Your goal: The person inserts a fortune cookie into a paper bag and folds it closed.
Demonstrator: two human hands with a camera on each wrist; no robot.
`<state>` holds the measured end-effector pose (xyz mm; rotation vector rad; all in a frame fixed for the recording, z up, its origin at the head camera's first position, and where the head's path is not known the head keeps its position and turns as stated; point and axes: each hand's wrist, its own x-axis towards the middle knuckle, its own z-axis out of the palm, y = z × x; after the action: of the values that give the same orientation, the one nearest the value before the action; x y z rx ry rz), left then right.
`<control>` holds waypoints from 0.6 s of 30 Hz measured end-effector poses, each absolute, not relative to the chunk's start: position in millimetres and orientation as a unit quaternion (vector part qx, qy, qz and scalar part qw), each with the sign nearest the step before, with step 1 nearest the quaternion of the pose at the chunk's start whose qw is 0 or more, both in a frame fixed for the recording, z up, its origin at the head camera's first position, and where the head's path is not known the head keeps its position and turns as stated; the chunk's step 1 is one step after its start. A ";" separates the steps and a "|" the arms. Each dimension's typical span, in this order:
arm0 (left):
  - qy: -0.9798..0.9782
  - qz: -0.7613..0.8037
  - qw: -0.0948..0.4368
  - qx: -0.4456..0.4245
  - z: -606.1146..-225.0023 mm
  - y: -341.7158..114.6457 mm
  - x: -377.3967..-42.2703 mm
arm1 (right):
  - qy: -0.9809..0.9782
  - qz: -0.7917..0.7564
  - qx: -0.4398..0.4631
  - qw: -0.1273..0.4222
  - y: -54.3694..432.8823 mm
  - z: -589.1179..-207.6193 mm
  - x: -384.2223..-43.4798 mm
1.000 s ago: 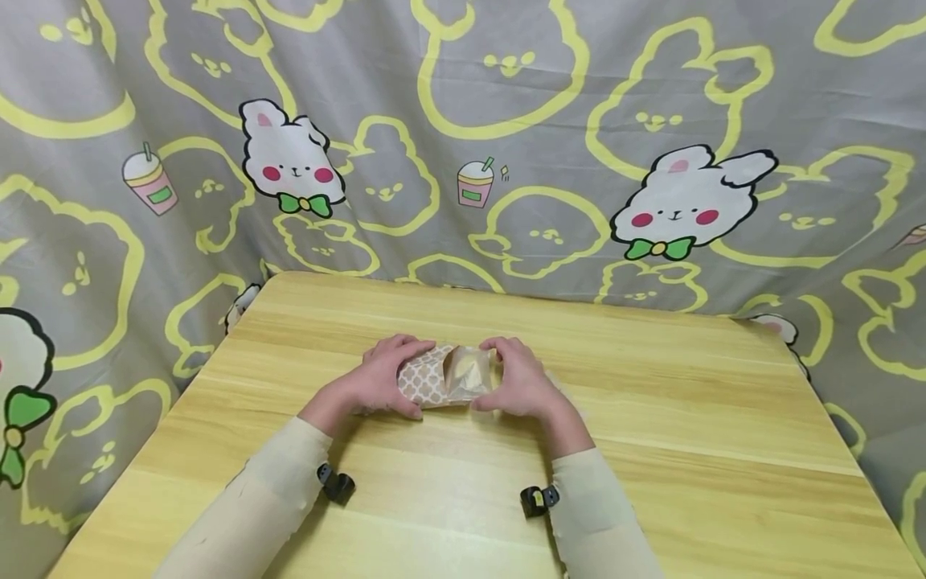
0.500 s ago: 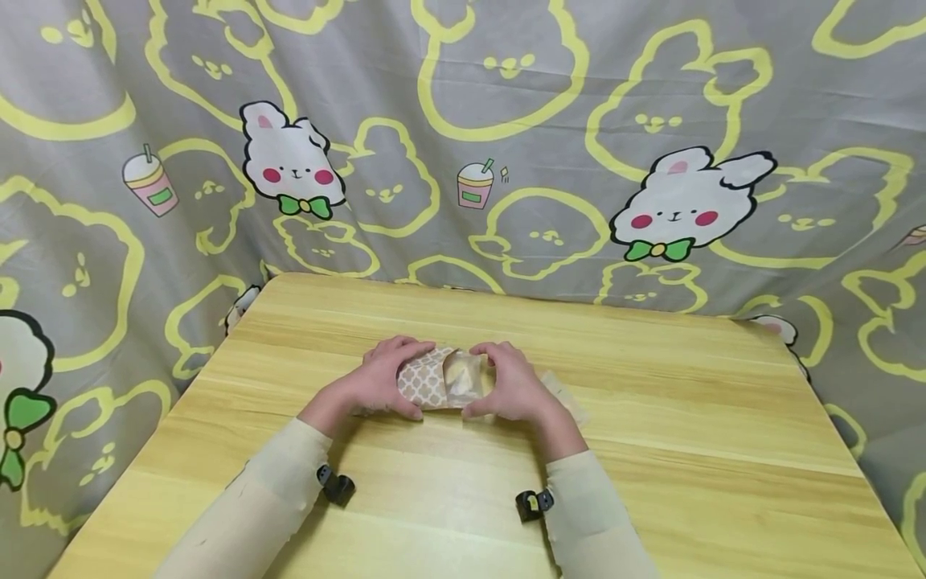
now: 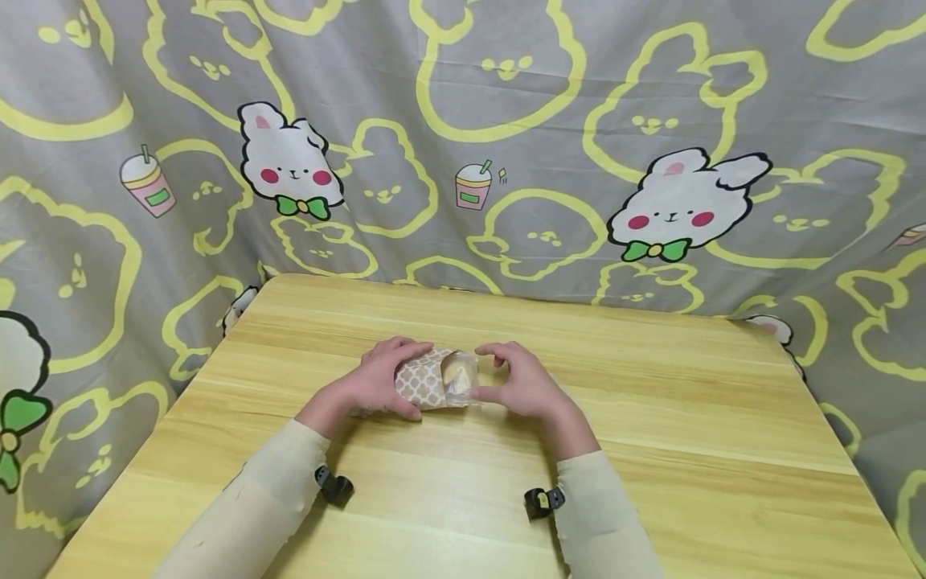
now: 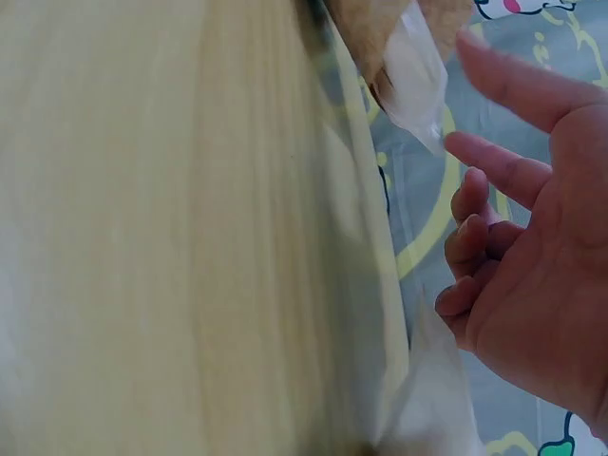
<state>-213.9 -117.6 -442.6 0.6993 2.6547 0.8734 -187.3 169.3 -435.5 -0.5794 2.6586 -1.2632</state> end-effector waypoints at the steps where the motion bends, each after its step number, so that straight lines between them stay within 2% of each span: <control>1: 0.913 0.302 0.130 0.241 -442.6 -117.7 -214.0 | 0.885 -0.419 -0.194 0.067 170.5 -435.1 -187.2; 18: 0.913 0.302 0.129 0.242 -446.2 -117.3 -215.4 | 0.900 -0.376 -0.212 0.051 162.3 -442.1 -189.2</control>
<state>-215.4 -117.3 -446.2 0.7032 2.6545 0.8791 -189.2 162.3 -442.1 -0.6465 2.7402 -1.1450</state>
